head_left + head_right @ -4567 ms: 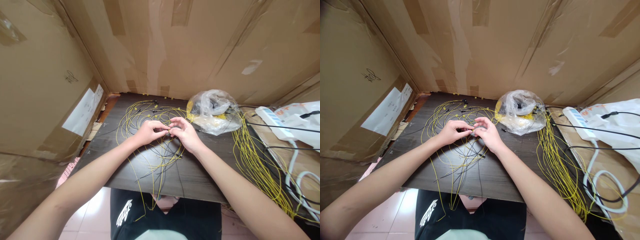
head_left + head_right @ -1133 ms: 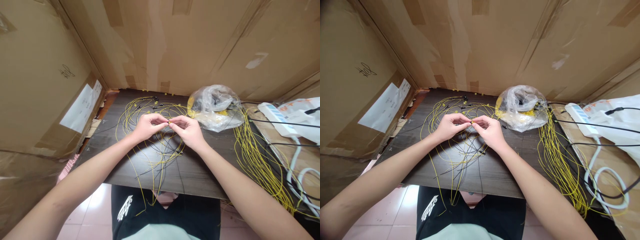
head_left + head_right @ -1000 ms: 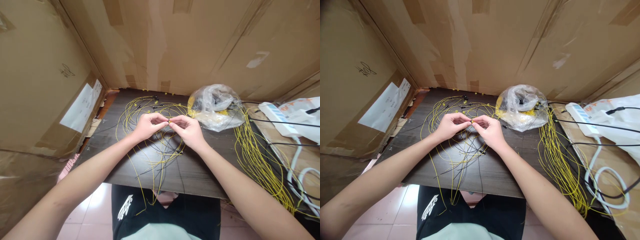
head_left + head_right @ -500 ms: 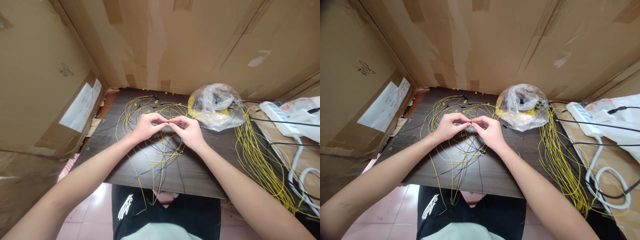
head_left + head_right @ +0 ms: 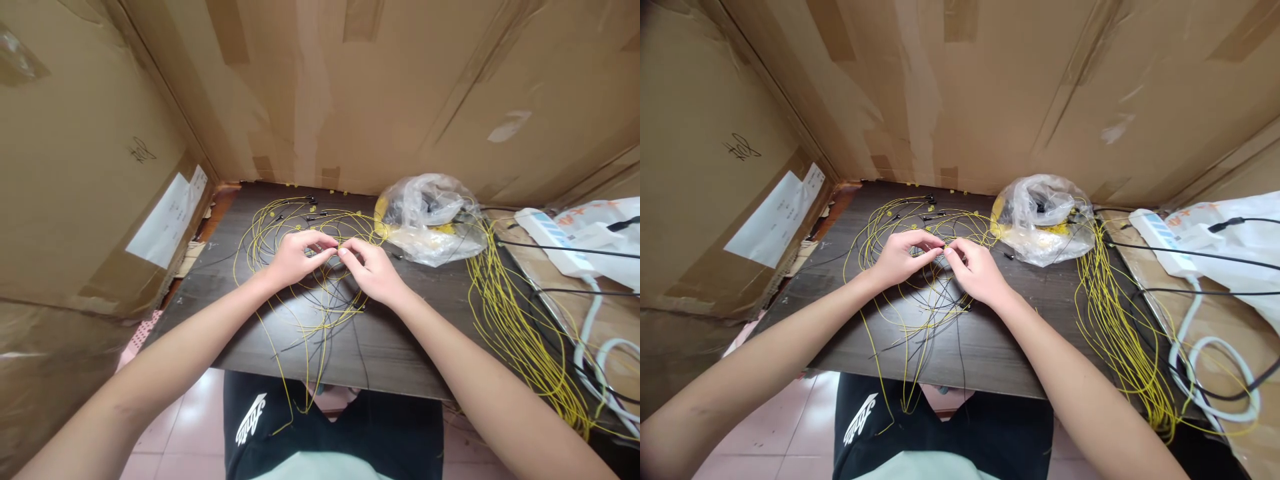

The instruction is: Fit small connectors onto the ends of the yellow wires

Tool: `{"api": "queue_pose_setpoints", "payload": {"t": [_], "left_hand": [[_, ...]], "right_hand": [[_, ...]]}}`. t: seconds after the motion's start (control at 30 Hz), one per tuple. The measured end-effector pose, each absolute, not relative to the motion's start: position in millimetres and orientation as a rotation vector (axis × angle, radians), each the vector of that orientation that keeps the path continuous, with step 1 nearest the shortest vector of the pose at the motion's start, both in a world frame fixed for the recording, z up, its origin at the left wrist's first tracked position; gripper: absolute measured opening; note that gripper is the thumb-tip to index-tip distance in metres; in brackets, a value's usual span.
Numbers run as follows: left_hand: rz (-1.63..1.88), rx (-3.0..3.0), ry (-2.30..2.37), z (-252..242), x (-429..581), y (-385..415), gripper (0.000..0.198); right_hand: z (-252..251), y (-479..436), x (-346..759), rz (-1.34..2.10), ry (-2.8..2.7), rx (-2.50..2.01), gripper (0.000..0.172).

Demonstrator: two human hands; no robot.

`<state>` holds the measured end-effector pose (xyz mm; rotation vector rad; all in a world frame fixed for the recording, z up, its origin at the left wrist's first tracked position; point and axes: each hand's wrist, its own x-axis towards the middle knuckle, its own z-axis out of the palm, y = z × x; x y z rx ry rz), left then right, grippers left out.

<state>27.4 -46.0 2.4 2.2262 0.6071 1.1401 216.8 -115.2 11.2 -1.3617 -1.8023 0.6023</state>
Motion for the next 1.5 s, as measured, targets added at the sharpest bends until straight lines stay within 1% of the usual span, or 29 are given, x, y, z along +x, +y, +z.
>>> {"api": "queue_pose_setpoints", "payload": {"t": [0.1,0.2,0.47,0.63,0.97,1.33,1.5], "left_hand": [[1.125,2.306,0.572,3.5,25.9,-45.4,0.016],[1.087,2.360,0.555,3.2,24.9,-44.7,0.014],[1.019,2.274,0.630,2.4,25.9,-45.2,0.014],[1.015,2.271,0.618,1.4,25.3,-44.1,0.013],[1.088,2.354,0.559,-0.4,25.3,-43.7,0.013],[1.065,2.381,0.553,2.3,24.6,-43.3,0.014],[1.073,2.363,0.547,1.0,25.0,-43.8,0.014]], "right_hand": [[10.6,-114.8,216.8,0.555,-1.837,-1.347,0.023],[7.9,-113.6,217.6,0.560,-1.850,-1.335,0.020],[1.2,-110.8,220.9,0.463,-1.839,-1.343,0.013],[0.6,-111.6,219.9,0.458,-1.829,-1.337,0.016],[3.4,-112.9,219.2,0.596,-1.842,-1.335,0.023],[3.3,-113.5,218.5,0.464,-1.877,-1.350,0.020],[5.5,-113.5,218.2,0.582,-1.858,-1.333,0.023]]}}
